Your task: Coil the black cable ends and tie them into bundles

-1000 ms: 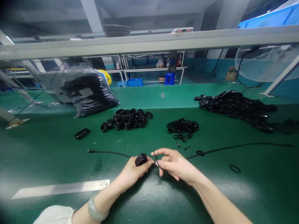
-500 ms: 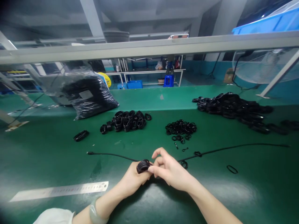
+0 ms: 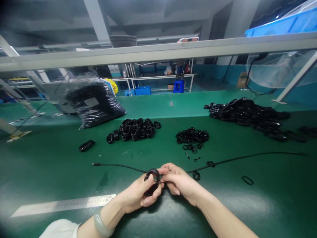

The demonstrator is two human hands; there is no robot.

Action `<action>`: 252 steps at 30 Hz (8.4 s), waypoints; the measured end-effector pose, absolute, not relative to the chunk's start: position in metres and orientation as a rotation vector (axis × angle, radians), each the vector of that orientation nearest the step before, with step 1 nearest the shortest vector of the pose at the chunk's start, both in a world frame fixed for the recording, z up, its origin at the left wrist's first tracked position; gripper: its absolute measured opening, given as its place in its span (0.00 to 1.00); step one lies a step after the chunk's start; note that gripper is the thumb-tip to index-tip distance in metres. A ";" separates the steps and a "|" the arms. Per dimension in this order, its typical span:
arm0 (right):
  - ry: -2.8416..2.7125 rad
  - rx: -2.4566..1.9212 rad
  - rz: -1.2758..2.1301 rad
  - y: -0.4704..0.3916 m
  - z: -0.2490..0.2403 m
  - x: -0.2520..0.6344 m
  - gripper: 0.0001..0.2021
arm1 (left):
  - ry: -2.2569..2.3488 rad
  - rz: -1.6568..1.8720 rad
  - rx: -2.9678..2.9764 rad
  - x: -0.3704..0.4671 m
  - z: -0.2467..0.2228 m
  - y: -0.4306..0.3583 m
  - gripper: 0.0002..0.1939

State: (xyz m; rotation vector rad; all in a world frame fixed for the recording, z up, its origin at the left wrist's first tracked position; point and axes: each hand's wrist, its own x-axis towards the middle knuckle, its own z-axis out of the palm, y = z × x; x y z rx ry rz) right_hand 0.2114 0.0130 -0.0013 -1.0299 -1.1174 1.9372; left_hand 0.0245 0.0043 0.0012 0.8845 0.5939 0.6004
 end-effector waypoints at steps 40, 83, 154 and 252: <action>-1.767 -1.002 0.832 0.015 -0.005 0.221 0.07 | 0.641 0.802 0.766 0.023 0.001 0.011 0.25; -1.136 -0.936 1.769 0.024 -0.007 0.224 0.22 | 0.646 0.623 0.990 0.020 -0.002 0.013 0.31; -1.312 -1.040 1.561 0.005 0.003 0.206 0.30 | 0.701 0.732 1.131 0.032 -0.002 0.010 0.33; -1.015 -0.404 2.558 0.017 -0.034 0.237 0.24 | 0.499 0.476 0.651 0.005 -0.018 0.015 0.22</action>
